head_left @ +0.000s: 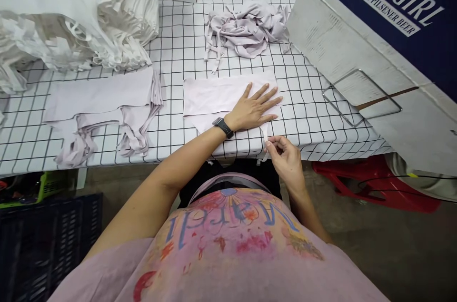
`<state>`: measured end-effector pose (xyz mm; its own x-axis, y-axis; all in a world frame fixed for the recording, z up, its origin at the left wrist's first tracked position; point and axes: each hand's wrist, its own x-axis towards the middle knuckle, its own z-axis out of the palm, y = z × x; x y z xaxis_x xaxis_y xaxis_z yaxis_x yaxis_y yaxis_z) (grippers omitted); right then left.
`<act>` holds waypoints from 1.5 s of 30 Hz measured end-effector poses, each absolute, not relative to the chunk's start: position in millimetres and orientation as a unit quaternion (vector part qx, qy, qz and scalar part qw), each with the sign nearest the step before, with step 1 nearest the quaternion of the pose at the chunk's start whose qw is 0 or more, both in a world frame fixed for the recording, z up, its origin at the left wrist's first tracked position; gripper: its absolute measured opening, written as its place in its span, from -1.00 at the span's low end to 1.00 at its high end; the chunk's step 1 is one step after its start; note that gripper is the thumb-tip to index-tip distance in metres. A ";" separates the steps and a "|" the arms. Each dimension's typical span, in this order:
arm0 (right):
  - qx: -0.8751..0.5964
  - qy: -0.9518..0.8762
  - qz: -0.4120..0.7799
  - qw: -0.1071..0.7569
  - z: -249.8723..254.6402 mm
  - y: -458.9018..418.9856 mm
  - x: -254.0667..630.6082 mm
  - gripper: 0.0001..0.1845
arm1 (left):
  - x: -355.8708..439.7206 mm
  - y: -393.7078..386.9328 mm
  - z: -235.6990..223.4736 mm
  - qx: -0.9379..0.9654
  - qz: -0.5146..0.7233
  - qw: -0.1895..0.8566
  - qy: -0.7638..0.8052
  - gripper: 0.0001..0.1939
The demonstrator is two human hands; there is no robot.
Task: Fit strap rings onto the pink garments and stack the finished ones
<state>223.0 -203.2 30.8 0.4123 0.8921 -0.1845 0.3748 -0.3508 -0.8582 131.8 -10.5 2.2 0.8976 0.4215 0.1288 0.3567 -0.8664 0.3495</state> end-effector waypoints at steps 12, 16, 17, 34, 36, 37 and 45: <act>-0.674 -0.383 0.520 0.358 55.8 -252.1 243.1 -0.70 | 132.3 -9.4 -3.3 0.960 0.110 0.157 0.204 -0.35; -0.682 -0.390 0.527 0.325 63.8 -276.6 247.0 -0.66 | 133.3 -8.7 -3.9 0.958 0.111 0.169 0.205 -0.36; -0.683 -0.387 0.530 0.319 65.5 -282.3 248.3 -0.66 | 133.5 -8.5 -4.1 0.958 0.109 0.169 0.206 -0.36; -0.633 -0.397 0.611 0.261 97.1 -324.9 271.6 -0.71 | 135.4 -1.9 -12.9 0.948 0.124 0.211 0.203 -0.29; -0.630 -0.405 0.602 0.277 97.3 -332.0 276.1 -0.71 | 135.5 -0.7 -14.9 0.946 0.131 0.216 0.202 -0.29; -0.630 -0.401 0.597 0.294 96.7 -334.8 277.8 -0.70 | 135.4 -0.1 -15.9 0.946 0.134 0.217 0.201 -0.29; -0.593 -0.376 0.561 0.438 83.4 -306.3 269.4 -0.76 | 135.1 1.2 -18.9 0.946 0.142 0.221 0.190 -0.30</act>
